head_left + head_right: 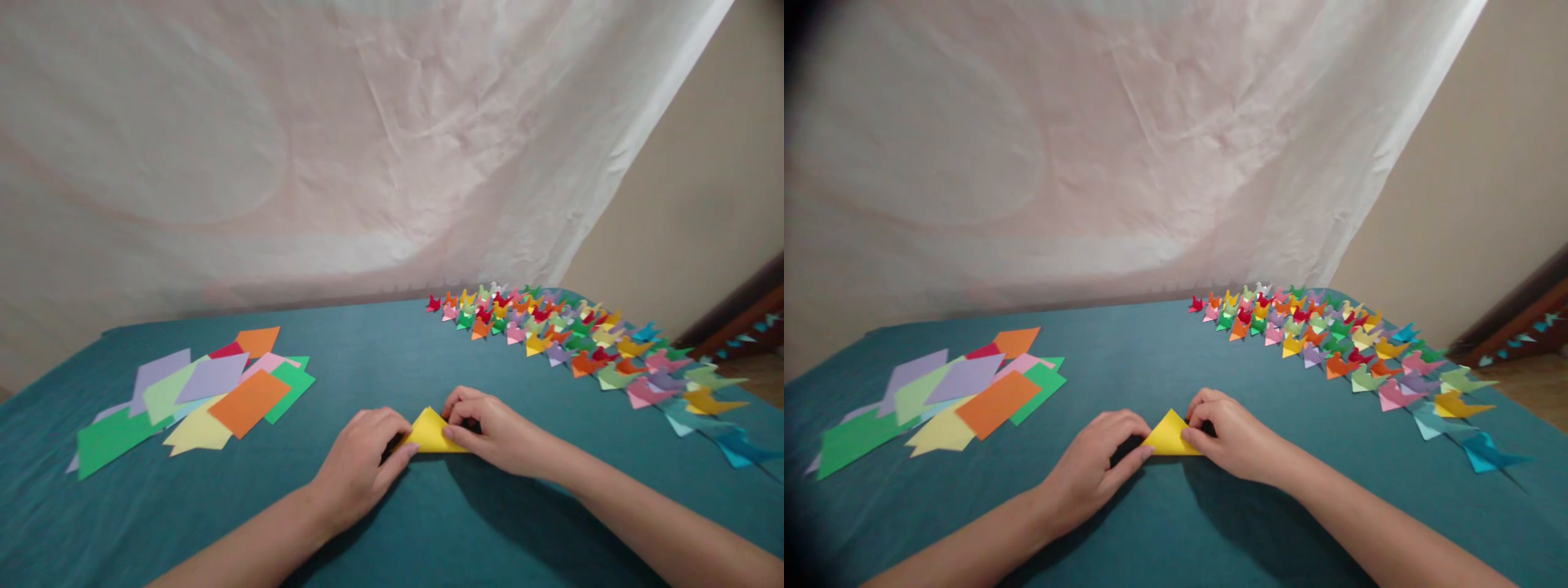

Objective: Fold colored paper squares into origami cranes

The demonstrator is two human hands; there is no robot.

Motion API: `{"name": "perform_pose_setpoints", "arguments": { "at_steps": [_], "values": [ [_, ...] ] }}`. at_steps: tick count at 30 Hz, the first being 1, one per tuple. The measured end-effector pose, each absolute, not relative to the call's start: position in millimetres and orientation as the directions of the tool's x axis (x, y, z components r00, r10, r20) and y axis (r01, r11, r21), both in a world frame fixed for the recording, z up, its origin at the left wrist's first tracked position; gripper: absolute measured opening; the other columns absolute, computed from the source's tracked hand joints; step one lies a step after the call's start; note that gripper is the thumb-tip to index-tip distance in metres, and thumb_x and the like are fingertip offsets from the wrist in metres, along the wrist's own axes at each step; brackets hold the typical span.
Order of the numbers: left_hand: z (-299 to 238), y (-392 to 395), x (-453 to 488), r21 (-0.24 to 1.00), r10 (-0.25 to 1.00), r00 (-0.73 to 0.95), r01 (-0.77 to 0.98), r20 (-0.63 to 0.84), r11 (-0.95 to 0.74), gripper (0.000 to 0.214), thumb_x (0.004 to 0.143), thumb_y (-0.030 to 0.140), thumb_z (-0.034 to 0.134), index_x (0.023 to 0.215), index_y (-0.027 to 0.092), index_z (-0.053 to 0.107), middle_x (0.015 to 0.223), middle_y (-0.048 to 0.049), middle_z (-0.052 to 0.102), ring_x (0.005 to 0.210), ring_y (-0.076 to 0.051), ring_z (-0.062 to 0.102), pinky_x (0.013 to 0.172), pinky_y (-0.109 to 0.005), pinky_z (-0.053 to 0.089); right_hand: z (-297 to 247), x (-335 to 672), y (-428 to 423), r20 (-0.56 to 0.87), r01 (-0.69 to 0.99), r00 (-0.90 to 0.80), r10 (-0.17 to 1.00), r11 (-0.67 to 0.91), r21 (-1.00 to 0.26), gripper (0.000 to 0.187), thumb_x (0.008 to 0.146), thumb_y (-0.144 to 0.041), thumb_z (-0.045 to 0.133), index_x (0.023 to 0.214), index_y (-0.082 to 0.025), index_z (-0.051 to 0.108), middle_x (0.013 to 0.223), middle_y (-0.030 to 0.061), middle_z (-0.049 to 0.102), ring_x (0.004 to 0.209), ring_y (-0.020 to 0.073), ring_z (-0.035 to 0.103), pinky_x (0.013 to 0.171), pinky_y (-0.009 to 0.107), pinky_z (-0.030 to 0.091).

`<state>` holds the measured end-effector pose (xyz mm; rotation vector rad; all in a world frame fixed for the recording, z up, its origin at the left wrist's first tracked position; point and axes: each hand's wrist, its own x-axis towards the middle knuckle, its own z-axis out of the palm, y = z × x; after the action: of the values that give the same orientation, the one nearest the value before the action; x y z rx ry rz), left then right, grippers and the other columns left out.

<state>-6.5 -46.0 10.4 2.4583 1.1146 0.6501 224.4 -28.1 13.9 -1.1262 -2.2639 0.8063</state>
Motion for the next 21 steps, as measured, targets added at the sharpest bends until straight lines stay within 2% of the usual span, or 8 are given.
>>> {"name": "perform_pose_setpoints", "arguments": {
  "at_steps": [3, 6, 11, 14, 21],
  "values": [
    [11, -49, -6, 0.466, 0.758, 0.579, 0.605, 0.299, -0.646, 0.026, 0.09, 0.028, 0.049, 0.114, 0.02, 0.051, 0.111, -0.007, 0.059, 0.1, -0.02, 0.054, 0.087, -0.034, 0.044, 12, 225, -27, 0.147, 0.554, -0.543, 0.827, 0.484, -0.677, 0.018, 0.083, -0.017, 0.055, 0.066, -0.016, 0.058, 0.085, 0.0035, 0.06, 0.079, 0.0134, 0.056, 0.071, 0.025, 0.044],
    [15, -56, -4, 0.357, 0.669, 0.669, 0.568, 0.324, -0.742, 0.026, 0.091, 0.027, 0.046, 0.116, 0.019, 0.052, 0.119, -0.0085, 0.057, 0.108, -0.021, 0.052, 0.095, -0.038, 0.042, 9, 225, -26, 0.162, 0.555, -0.538, 0.827, 0.493, -0.67, 0.018, 0.083, -0.015, 0.054, 0.065, -0.016, 0.057, 0.084, 0.0035, 0.059, 0.079, 0.0139, 0.056, 0.071, 0.026, 0.044],
    [21, -67, 3, 0.244, 0.589, 0.781, 0.542, 0.205, -0.804, 0.049, 0.091, 0.036, 0.048, 0.134, 0.015, 0.039, 0.137, -0.0122, 0.046, 0.126, -0.025, 0.041, 0.105, -0.043, 0.035, 2, 225, -25, 0.189, 0.569, -0.515, 0.836, 0.498, -0.654, 0.018, 0.083, -0.014, 0.055, 0.065, -0.016, 0.056, 0.084, 0.0032, 0.057, 0.081, 0.0144, 0.054, 0.074, 0.028, 0.043],
    [21, -69, 5, 0.238, 0.593, 0.797, 0.557, 0.115, -0.795, 0.06, 0.089, 0.043, 0.05, 0.138, 0.013, 0.034, 0.143, -0.0143, 0.037, 0.131, -0.027, 0.035, 0.107, -0.044, 0.032, -1, 225, -24, 0.201, 0.593, -0.496, 0.845, 0.498, -0.632, 0.015, 0.082, -0.015, 0.056, 0.067, -0.016, 0.056, 0.085, 0.0035, 0.056, 0.083, 0.0152, 0.053, 0.075, 0.029, 0.043],
    [19, -68, 4, 0.271, 0.62, 0.784, 0.594, 0.017, -0.758, 0.064, 0.09, 0.047, 0.045, 0.141, 0.012, 0.03, 0.146, -0.0133, 0.029, 0.135, -0.026, 0.029, 0.109, -0.041, 0.03, -2, 224, -25, 0.201, 0.643, -0.484, 0.851, 0.502, -0.578, 0.01, 0.08, -0.016, 0.059, 0.07, -0.017, 0.056, 0.086, 0.0041, 0.054, 0.084, 0.017, 0.051, 0.076, 0.031, 0.042]
  ]
}}
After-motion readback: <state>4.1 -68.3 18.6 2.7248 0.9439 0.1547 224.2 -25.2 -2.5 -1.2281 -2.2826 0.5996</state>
